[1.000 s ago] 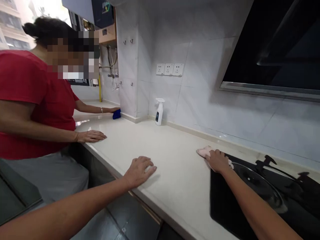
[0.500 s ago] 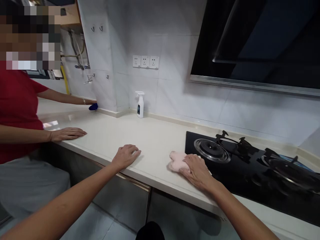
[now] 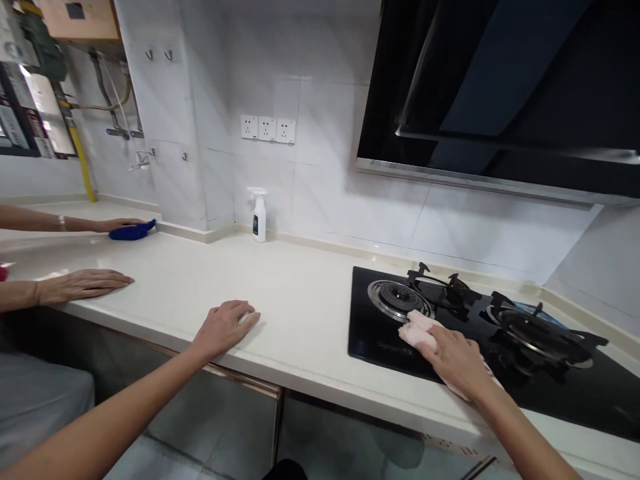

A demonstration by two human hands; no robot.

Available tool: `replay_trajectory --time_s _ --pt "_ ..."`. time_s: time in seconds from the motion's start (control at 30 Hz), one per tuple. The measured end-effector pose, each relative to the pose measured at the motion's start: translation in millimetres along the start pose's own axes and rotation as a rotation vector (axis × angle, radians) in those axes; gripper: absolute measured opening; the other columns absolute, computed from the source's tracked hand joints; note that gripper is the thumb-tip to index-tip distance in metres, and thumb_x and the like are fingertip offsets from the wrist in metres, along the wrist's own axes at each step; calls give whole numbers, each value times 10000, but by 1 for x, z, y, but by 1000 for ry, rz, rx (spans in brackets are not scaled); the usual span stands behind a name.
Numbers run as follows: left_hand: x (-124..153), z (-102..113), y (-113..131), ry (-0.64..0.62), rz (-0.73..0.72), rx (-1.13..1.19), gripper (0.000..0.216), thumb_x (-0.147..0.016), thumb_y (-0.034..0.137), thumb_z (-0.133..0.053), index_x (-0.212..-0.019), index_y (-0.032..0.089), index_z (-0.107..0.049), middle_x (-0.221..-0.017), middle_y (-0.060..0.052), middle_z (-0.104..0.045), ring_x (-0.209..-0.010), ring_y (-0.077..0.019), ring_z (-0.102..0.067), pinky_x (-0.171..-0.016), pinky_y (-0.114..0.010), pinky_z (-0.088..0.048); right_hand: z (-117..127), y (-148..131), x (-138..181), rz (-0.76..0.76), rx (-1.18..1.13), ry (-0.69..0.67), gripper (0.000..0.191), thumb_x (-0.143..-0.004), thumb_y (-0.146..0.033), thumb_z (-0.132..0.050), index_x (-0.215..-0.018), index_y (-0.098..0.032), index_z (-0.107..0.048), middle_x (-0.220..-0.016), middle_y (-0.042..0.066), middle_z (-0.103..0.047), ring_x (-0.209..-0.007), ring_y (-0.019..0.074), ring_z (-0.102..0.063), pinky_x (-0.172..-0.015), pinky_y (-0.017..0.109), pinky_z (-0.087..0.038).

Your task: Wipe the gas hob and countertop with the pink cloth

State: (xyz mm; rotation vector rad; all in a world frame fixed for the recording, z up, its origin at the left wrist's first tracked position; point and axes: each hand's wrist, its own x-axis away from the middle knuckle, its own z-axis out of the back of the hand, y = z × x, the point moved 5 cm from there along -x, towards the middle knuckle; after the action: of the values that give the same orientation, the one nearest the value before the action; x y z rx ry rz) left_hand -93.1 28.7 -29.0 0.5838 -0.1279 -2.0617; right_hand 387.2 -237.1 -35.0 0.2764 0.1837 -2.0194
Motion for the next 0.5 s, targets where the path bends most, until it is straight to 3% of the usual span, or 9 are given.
replay_trajectory --time_s 0.13,0.27,0.4,0.5 --pt "-3 0 -1 5 -2 -10 442 -938 604 -446 -1044 295 -744 -1321 -58 -720 -1300 -301 -595 -1071 -466 -438 3 -63 -22 182 -143 11 475 -993 -562 -402 -1303 -279 -625 -1455 89 -592 -1324 325 -510 -1070 513 -361" --pt "-3 3 3 -34 -11 -46 478 -946 596 -400 -1083 290 -740 -1337 -63 -710 -1297 -306 -598 -1059 -479 -446 2 -112 -56 258 -185 -64 545 -1003 -554 -410 -1445 -272 -561 -1568 104 -482 -1390 358 -437 -1107 567 -314" --pt "-5 6 1 -53 -9 -74 535 -938 607 -376 -1120 275 -753 -1363 -75 -701 -1320 -321 -589 -1067 -472 -457 2 -128 -72 240 -203 -63 504 -1001 -529 -450 -1429 -302 -586 -1581 106 -456 -1366 399 -430 -1083 606 -302" --pt "-10 4 -3 -67 -20 -81 536 -942 595 -384 -1138 265 -757 -1375 -79 -701 -1338 -318 -579 -1074 -450 -456 5 -128 -58 263 -215 -15 411 -1010 -466 -470 -1319 -260 -645 -1485 106 -537 -1324 364 -444 -1069 542 -314"
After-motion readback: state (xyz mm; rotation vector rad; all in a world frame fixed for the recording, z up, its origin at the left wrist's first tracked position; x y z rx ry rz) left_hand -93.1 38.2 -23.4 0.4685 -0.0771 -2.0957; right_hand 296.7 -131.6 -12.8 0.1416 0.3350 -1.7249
